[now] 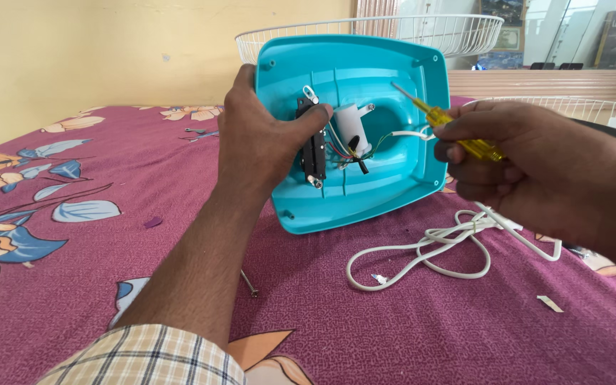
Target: The person uses a screwdriver to adjust and tighten screws on the internal wiring and components of a disassembled electric fan. The fan housing and cage are visible on the bed, and the person works on the motor and capacitor area.
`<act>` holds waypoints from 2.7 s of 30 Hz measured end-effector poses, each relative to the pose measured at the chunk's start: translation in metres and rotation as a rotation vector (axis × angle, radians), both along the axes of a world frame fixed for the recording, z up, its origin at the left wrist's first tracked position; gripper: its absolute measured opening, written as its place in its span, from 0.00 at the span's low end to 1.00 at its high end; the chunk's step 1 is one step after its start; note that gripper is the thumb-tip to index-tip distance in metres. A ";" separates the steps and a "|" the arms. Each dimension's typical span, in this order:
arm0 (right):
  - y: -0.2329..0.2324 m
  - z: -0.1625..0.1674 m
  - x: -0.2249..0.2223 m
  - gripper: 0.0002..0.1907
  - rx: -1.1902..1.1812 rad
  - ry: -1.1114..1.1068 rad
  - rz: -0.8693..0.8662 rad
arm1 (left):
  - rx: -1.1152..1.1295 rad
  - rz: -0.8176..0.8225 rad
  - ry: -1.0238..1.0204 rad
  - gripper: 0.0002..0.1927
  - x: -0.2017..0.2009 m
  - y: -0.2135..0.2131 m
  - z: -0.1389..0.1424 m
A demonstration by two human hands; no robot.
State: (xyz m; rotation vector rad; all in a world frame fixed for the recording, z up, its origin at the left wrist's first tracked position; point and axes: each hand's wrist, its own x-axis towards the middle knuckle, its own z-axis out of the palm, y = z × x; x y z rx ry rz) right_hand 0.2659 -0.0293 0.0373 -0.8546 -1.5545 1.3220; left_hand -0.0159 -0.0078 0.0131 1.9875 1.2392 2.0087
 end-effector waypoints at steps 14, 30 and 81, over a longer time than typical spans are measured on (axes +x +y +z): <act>0.006 -0.011 -0.007 0.13 -0.156 0.024 -0.169 | 0.002 -0.024 -0.010 0.31 0.000 0.002 -0.003; -0.011 0.002 -0.020 0.12 0.050 -0.210 -0.341 | -0.031 -0.031 0.012 0.32 -0.002 0.005 0.000; -0.007 -0.009 -0.023 0.20 0.204 -0.297 -0.275 | 0.047 -0.013 0.017 0.30 -0.001 0.003 -0.001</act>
